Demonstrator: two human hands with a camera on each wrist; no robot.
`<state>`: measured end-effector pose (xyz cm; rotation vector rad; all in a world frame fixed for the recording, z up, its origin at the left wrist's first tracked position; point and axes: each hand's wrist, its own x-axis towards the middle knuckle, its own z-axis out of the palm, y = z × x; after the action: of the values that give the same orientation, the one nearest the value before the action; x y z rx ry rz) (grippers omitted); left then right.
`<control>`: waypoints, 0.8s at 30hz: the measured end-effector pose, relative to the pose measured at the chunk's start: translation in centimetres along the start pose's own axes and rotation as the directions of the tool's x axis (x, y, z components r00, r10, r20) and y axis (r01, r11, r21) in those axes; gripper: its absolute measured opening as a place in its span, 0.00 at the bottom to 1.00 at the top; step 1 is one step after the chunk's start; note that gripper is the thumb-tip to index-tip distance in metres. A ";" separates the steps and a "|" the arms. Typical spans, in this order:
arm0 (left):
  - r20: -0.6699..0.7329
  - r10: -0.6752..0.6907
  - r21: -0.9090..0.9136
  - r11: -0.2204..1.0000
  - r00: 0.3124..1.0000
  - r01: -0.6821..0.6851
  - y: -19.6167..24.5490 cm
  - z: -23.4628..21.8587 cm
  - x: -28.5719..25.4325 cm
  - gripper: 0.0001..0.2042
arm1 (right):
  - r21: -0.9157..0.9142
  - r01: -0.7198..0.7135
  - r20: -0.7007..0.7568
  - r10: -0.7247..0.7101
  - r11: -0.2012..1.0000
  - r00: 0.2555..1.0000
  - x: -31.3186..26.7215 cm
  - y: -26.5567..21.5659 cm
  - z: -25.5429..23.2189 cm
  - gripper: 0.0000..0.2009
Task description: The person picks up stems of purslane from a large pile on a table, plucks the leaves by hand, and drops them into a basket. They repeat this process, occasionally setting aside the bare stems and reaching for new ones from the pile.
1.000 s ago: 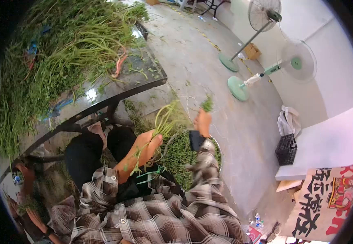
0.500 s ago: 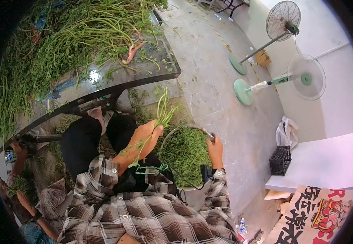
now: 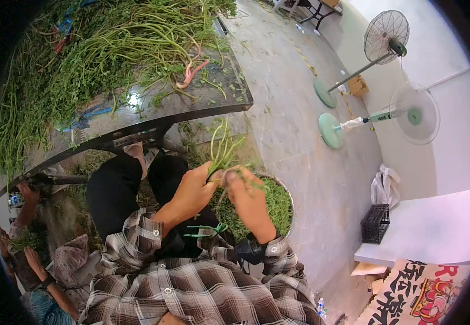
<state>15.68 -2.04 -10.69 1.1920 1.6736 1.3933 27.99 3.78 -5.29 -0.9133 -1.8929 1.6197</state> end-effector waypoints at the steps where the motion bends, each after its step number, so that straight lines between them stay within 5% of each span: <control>1: 0.000 0.006 -0.006 1.000 1.000 -0.006 0.4 -0.2 -0.1 0.11 | 0.176 -0.120 -0.041 0.129 0.977 0.991 0.4 0.2 -0.5 0.12; 3: 0.107 0.002 -0.072 0.997 0.994 0.005 1.5 -0.6 -0.2 0.11 | 0.205 -0.096 -0.097 0.118 0.974 0.988 1.2 0.3 -0.6 0.14; 7: 0.100 0.054 -0.129 0.991 0.993 -0.041 2.1 -0.8 -0.5 0.10 | 0.141 -0.094 -0.167 0.118 0.985 0.979 2.0 -0.2 -0.9 0.15; 12: 0.097 0.067 0.171 0.982 0.993 -0.083 1.9 -0.6 -0.7 0.09 | -0.016 -0.156 -0.157 0.151 0.988 0.976 2.4 1.7 -2.0 0.20; 20: 0.102 0.166 0.297 0.936 0.981 -0.189 1.3 0.1 -1.1 0.09 | 0.022 -0.142 0.046 0.141 0.990 0.989 3.2 -1.1 -1.7 0.14; 24: 0.131 0.136 0.333 0.927 0.982 -0.173 1.4 0.0 -1.0 0.09 | 0.045 -0.178 -0.085 0.181 0.983 0.980 3.4 0.5 -1.4 0.12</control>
<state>16.41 -2.94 -9.39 1.5956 1.8286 1.1313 26.83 7.31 -5.74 -1.1490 -1.7573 1.6815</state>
